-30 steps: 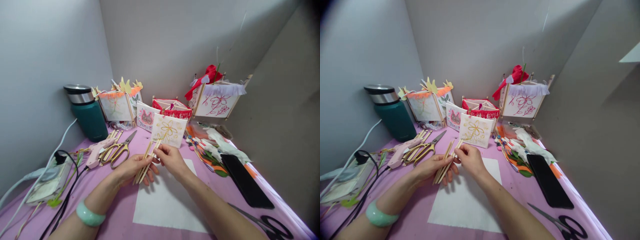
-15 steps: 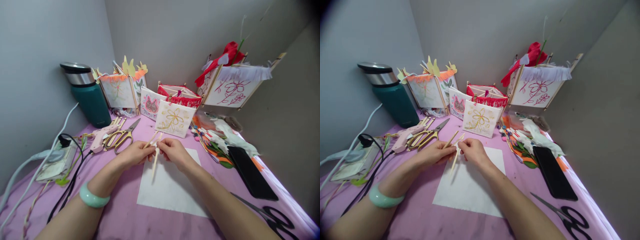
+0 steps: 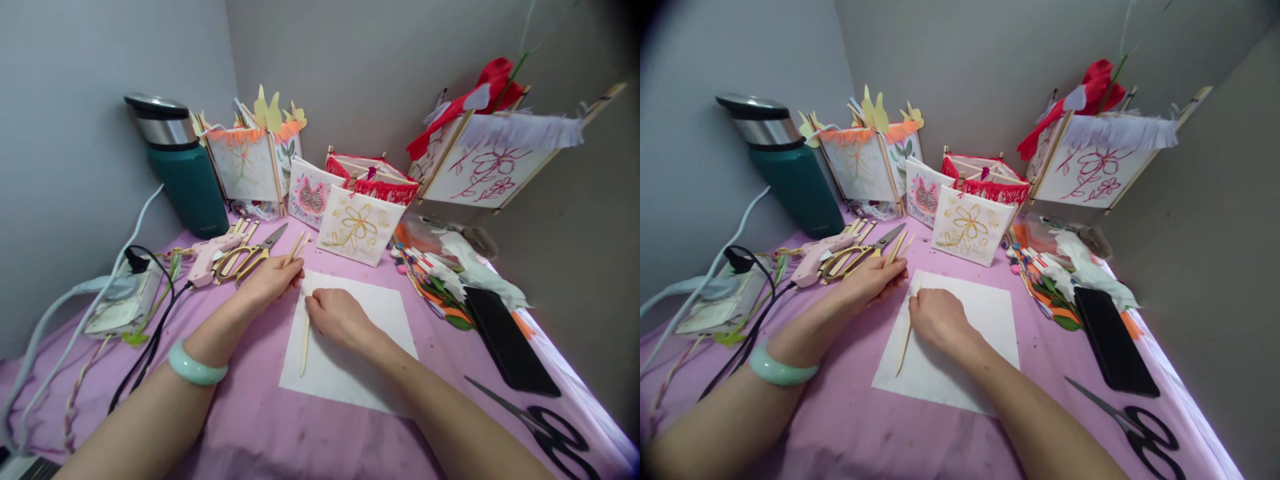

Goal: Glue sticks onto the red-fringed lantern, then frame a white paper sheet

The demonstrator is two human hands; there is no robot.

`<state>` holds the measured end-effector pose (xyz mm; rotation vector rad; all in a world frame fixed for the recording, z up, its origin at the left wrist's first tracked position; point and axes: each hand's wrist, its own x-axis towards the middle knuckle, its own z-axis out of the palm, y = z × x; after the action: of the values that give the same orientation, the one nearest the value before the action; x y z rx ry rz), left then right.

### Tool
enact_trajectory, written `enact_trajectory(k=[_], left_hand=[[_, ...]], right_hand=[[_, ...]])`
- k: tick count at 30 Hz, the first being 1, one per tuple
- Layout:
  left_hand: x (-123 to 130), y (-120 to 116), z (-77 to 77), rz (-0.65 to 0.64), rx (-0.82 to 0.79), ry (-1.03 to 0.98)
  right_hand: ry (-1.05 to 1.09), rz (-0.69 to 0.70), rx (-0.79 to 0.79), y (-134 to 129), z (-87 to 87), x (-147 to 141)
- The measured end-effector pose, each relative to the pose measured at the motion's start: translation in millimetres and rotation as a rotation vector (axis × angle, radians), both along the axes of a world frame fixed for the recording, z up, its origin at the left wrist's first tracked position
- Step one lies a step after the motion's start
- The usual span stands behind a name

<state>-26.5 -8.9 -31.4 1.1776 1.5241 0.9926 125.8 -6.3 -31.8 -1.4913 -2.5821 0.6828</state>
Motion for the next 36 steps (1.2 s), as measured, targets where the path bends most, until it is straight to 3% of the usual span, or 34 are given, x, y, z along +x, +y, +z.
enact_trajectory(k=[2,9,19,36], left_hand=[[0,0,0.4,-0.009,-0.011,0.009],[2,-1,0.9,-0.018,-0.075,0.039],[0,4,-9.6,-0.012,-0.064,-0.009],[0,3,-8.1,0.019,-0.066,0.032]], right_hand=[[-0.071,0.031,0.063,-1,0.4,-1],[-0.172,0.086,0.065,-3,5.2,-1],[-0.164,0.07,0.048,2,3.0,-2],[-0.202,0.062,0.095,-2,4.3,-5]])
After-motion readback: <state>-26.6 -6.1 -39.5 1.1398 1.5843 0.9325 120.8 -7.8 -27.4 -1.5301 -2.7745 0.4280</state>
